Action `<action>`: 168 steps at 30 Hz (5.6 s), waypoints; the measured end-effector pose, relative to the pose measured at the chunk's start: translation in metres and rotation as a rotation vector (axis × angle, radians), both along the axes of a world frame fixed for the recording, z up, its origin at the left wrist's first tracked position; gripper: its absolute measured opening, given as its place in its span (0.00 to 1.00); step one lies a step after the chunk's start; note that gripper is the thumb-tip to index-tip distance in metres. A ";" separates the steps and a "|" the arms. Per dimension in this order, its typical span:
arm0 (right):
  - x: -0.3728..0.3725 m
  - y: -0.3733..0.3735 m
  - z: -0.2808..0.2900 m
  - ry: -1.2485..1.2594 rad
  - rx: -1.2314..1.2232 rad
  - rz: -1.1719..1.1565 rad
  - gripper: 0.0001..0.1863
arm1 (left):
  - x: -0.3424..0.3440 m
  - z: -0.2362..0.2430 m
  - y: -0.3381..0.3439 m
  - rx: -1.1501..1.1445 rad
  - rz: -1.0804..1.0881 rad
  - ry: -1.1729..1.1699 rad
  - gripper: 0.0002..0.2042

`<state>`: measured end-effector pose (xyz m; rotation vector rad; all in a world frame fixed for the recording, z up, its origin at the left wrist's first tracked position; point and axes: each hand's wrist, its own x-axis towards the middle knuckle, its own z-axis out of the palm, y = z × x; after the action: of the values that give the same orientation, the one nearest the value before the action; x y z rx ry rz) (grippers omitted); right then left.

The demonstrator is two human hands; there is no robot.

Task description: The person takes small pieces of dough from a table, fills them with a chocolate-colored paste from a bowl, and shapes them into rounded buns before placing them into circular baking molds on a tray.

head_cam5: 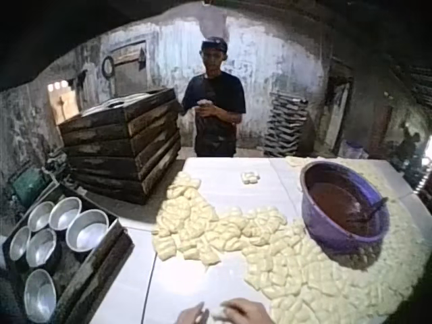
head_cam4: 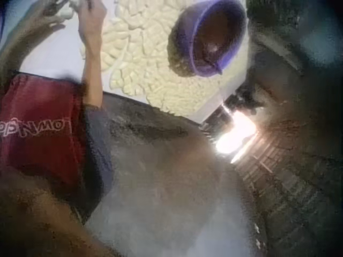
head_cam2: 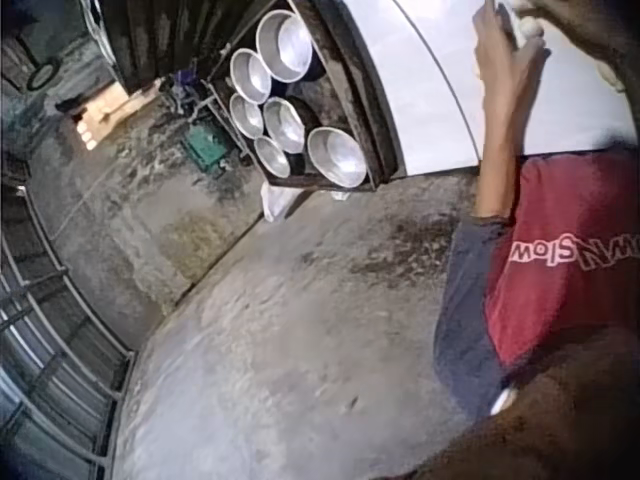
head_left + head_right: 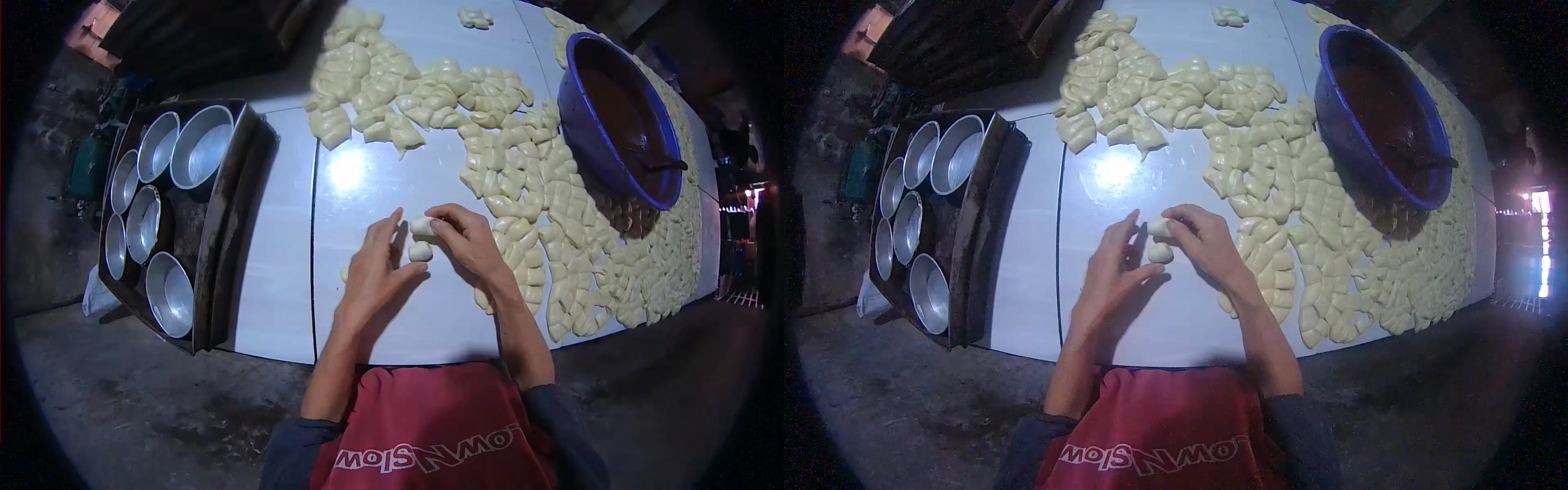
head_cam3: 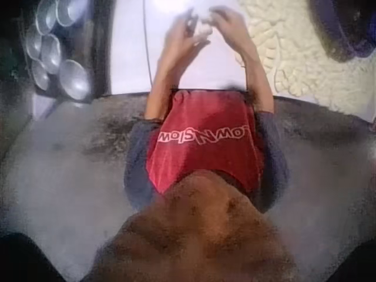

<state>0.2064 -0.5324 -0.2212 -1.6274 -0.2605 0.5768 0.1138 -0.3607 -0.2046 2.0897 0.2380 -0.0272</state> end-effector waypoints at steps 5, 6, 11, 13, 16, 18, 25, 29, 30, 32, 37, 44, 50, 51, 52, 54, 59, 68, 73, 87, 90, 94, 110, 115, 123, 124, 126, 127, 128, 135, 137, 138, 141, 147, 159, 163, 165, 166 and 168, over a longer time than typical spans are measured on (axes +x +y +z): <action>0.011 0.006 0.006 -0.406 -0.316 0.298 0.14 | 0.005 -0.012 -0.003 -0.051 0.047 -0.067 0.29; 0.016 0.011 0.015 -0.377 -0.398 0.290 0.15 | 0.004 -0.017 -0.002 -0.051 0.050 -0.077 0.29; 0.069 0.061 0.003 -0.603 -0.474 -0.145 0.21 | 0.009 -0.010 0.006 -0.284 0.047 0.022 0.29; 0.092 0.079 -0.018 -1.003 -0.642 -0.148 0.21 | 0.020 -0.003 0.019 -0.098 0.057 -0.010 0.30; 0.117 0.086 -0.042 -1.051 -0.580 -0.115 0.18 | 0.051 -0.006 0.034 0.038 0.099 -0.122 0.23; 0.115 0.079 -0.041 -1.017 -0.620 -0.078 0.18 | 0.080 -0.008 0.043 0.229 0.070 -0.240 0.21; 0.055 0.001 -0.001 0.227 0.183 -0.343 0.12 | 0.158 -0.056 0.057 0.728 -0.182 -0.284 0.22; 0.020 -0.048 0.017 0.316 0.424 -0.457 0.19 | 0.160 -0.049 0.053 0.728 -0.156 -0.233 0.24; 0.015 -0.050 0.022 0.310 0.422 -0.481 0.19 | 0.153 -0.043 0.047 0.792 -0.115 -0.228 0.25; 0.006 -0.053 0.030 0.307 0.396 -0.549 0.21 | 0.136 -0.020 0.022 0.529 -0.156 -0.298 0.25; -0.004 -0.067 0.028 0.279 0.479 -0.412 0.16 | 0.096 0.031 -0.045 -0.271 -0.365 0.003 0.23; -0.011 -0.094 0.015 -0.089 0.213 -0.546 0.19 | 0.090 0.011 -0.073 -0.429 -0.361 0.087 0.20; -0.013 -0.113 0.058 -0.058 0.440 -0.614 0.17 | 0.101 0.029 -0.168 -0.619 -0.198 -0.515 0.44; -0.012 -0.118 0.064 0.064 0.645 -0.551 0.18 | 0.097 0.043 -0.184 -0.670 -0.222 -0.349 0.49; -0.009 -0.114 0.074 0.073 0.700 -0.525 0.16 | 0.099 0.032 -0.199 -0.783 -0.176 -0.470 0.50; 0.005 -0.137 0.084 0.098 0.774 -0.477 0.14 | 0.108 0.014 -0.220 -0.952 -0.222 -0.509 0.53; 0.089 -0.198 0.103 -0.107 0.650 -0.578 0.10 | 0.121 0.017 -0.242 -1.089 -0.282 -0.151 0.47; 0.227 -0.282 0.087 -0.347 -0.987 0.166 0.15 | 0.103 0.018 -0.170 -0.641 -0.291 0.101 0.23; 0.220 -0.275 0.108 0.080 -0.038 -0.127 0.09 | 0.097 0.023 -0.166 -0.643 -0.283 0.146 0.19; 0.050 -0.122 0.063 0.283 0.496 -0.330 0.09 | 0.089 0.029 -0.154 -1.421 0.105 0.218 0.16; 0.028 -0.109 0.032 0.271 0.475 -0.266 0.15 | 0.069 0.005 -0.128 -1.421 0.218 0.173 0.17; -0.005 -0.074 0.035 -0.487 -0.156 -0.126 0.25 | 0.052 0.007 -0.109 -1.232 0.449 0.120 0.15; -0.018 -0.072 0.025 0.083 0.061 -0.166 0.15 | 0.060 0.006 -0.078 -0.895 0.151 0.238 0.15; -0.030 -0.086 0.024 -0.393 -0.038 0.008 0.19 | 0.056 0.012 -0.069 -0.767 0.112 0.310 0.15; -0.023 -0.082 0.006 -0.668 0.031 -0.205 0.10 | 0.038 0.017 -0.084 -0.785 0.027 0.099 0.11; -0.026 -0.074 0.001 -0.568 0.183 -0.303 0.12 | 0.038 0.016 -0.086 -0.769 0.036 0.092 0.11; -0.026 -0.077 -0.015 -0.470 0.123 -0.394 0.19 | 0.037 0.023 -0.092 -0.735 0.039 0.094 0.12; -0.025 -0.074 -0.004 -0.427 -0.052 -0.392 0.14 | 0.034 0.024 -0.093 -0.729 0.053 0.094 0.12; -0.026 -0.072 0.009 -0.415 -0.052 -0.378 0.11 | 0.031 0.027 -0.096 -0.760 0.063 0.046 0.12; -0.029 -0.063 0.031 -0.342 -0.382 -0.186 0.06 | 0.011 0.008 -0.089 -0.687 0.102 0.144 0.15; -0.036 -0.062 0.012 -0.237 -0.182 -0.198 0.05 | 0.004 0.006 -0.089 -0.767 0.162 0.154 0.14; -0.042 -0.063 0.002 -0.129 0.021 -0.217 0.07 | 0.001 0.004 -0.088 -0.843 0.216 0.164 0.14; -0.058 -0.053 0.003 -0.059 0.183 -0.381 0.16 | -0.014 0.013 -0.079 -0.781 0.322 0.215 0.12; -0.075 -0.046 0.038 -0.703 -0.184 0.086 0.20 | -0.024 0.003 -0.058 -0.792 0.245 0.184 0.14; -0.035 -0.012 0.002 -0.198 -0.732 -0.049 0.18 | 0.037 0.001 0.007 0.148 -0.175 0.108 0.19; -0.039 -0.011 -0.003 -0.394 -0.468 -0.296 0.20 | 0.045 -0.002 0.013 0.081 -0.219 0.084 0.17; -0.042 -0.008 -0.014 -0.100 -0.311 -0.109 0.19 | 0.045 -0.004 0.014 0.052 -0.254 0.094 0.17; -0.043 -0.005 -0.014 -0.011 -0.209 -0.147 0.17 | 0.046 -0.006 0.016 0.005 -0.253 0.141 0.18; -0.033 -0.009 -0.004 0.057 -0.267 -0.136 0.17 | 0.046 -0.003 0.023 -0.040 -0.247 0.179 0.19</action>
<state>0.1739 -0.5413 -0.2249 -1.8657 -0.0297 0.5706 0.1601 -0.3373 -0.2080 2.0665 0.0847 -0.3658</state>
